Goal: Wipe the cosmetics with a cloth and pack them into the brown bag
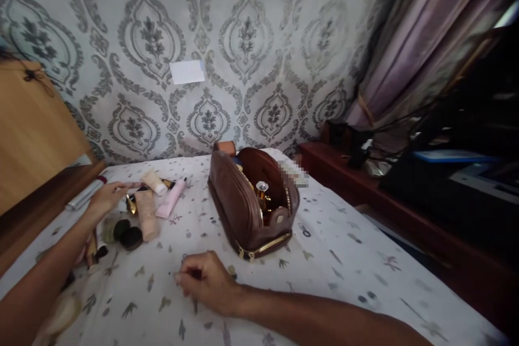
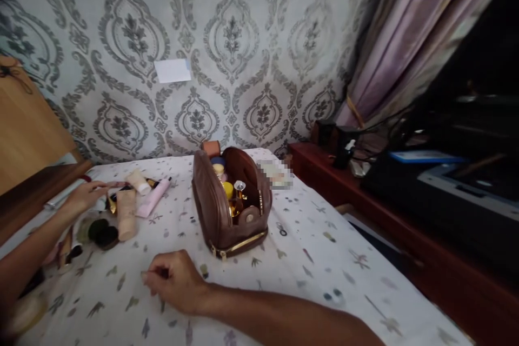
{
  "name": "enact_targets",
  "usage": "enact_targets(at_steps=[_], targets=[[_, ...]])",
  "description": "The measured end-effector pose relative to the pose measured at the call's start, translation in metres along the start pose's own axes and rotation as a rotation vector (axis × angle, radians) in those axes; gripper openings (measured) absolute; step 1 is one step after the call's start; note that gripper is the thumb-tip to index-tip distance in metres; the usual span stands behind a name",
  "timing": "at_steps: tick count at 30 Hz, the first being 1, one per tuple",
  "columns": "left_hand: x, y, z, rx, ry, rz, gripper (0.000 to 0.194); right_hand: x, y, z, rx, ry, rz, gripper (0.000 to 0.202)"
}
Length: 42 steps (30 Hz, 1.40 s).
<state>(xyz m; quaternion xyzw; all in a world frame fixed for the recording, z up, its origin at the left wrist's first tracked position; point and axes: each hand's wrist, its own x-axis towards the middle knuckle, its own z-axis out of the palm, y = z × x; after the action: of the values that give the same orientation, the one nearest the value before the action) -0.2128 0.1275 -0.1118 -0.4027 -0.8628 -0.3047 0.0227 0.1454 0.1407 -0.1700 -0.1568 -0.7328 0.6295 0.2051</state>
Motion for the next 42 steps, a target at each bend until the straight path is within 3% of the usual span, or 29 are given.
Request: enact_targets(at_steps=[8,16,20,27,31,37,42], targets=[[0.001,-0.016,-0.023,0.011,0.038,-0.068,0.027,0.005,-0.003,-0.001,-0.043,-0.033,-0.062,0.04],[-0.021,-0.027,-0.05,0.073,-0.053,-0.031,0.028,0.003,-0.007,-0.001,-0.08,-0.076,-0.008,0.045],[-0.025,-0.029,-0.049,0.199,-0.152,-0.021,0.025,0.004,-0.005,0.0,-0.109,-0.068,-0.018,0.044],[-0.029,-0.014,-0.026,0.43,-0.32,-0.021,0.027,0.004,-0.01,0.0,-0.102,-0.06,-0.015,0.045],[-0.027,-0.009,-0.022,0.462,-0.368,-0.044,0.028,0.003,-0.008,0.0,-0.088,-0.053,-0.027,0.045],[-0.026,-0.016,-0.032,0.388,-0.334,-0.124,0.027,0.002,-0.008,0.001,-0.061,-0.05,-0.007,0.045],[-0.036,-0.024,-0.056,0.238,-0.245,-0.162,0.025,0.0,-0.012,0.001,-0.024,-0.047,0.016,0.049]])
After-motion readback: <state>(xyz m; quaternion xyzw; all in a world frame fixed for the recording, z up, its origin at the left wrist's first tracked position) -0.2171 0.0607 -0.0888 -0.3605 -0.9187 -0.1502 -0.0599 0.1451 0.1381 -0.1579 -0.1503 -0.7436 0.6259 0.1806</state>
